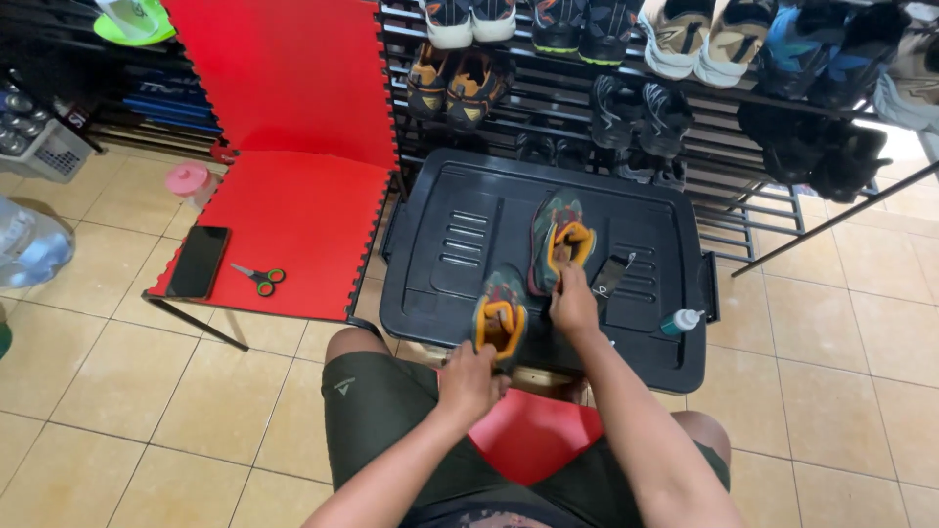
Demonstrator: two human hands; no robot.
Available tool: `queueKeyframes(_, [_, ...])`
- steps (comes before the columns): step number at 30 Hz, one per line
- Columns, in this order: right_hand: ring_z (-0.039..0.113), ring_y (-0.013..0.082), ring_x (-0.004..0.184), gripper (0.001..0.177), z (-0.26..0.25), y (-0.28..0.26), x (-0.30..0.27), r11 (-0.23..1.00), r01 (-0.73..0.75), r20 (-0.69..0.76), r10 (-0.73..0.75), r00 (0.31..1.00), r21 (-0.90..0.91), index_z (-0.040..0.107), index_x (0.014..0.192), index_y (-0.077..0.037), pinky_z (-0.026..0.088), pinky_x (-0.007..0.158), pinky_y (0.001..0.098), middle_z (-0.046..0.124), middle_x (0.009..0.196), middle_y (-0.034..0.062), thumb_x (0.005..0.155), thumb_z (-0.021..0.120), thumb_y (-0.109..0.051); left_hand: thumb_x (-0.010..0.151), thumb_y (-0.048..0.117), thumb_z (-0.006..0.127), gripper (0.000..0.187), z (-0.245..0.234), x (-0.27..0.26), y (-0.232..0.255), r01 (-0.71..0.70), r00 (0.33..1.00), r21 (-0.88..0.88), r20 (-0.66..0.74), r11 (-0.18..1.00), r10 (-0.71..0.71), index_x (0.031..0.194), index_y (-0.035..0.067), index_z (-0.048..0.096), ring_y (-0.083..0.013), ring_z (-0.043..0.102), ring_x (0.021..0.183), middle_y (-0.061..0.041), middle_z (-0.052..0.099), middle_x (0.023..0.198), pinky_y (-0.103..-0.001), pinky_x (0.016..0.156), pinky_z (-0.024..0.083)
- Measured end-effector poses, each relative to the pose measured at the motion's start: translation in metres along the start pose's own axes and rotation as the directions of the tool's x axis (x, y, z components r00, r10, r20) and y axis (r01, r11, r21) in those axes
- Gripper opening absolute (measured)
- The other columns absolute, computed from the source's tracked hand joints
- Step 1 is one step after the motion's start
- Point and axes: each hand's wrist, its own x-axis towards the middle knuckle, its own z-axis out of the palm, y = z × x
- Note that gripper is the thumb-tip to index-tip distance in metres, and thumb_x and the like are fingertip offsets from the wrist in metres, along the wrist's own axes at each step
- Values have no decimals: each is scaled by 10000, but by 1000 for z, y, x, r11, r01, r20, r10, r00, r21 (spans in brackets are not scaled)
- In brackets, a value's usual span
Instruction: Repairing a green hiking boot by applying adhesive to the sole and pressing it back onto the shoe body.
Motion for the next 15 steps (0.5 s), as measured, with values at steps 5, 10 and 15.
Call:
queueKeyframes(5, [501, 431, 1336, 813, -25, 0, -13, 997, 80, 113, -78, 991, -18, 332, 1551, -67, 474, 978, 562, 236, 1662, 124, 853, 722, -208, 772, 342, 856, 374, 15, -46, 18, -94, 992, -18, -86, 995, 92, 881, 132, 565, -392, 557, 930, -143, 529, 961, -531, 719, 520])
queueKeyframes(10, [616, 504, 919, 451, -7, 33, -5, 967, 219, 84, -210, 974, -130, 571, 1153, -32, 526, 783, 581, 460, 1207, 198, 803, 821, -166, 791, 397, 834, 426, 20, -63, 4, -7, 997, -125, -77, 992, -2, 1021, 131, 593, -419, 556, 1044, -153, 525, 1032, -574, 776, 519])
queueKeyframes(15, [559, 530, 1107, 427, -10, 27, -42, 929, 369, 22, -369, 929, 5, 573, 1288, -33, 486, 908, 577, 479, 1373, 291, 867, 587, -105, 765, 443, 814, 375, 29, -83, -40, -71, 943, -259, -333, 963, -20, 837, 163, 575, -358, 597, 867, -89, 580, 854, -476, 764, 486])
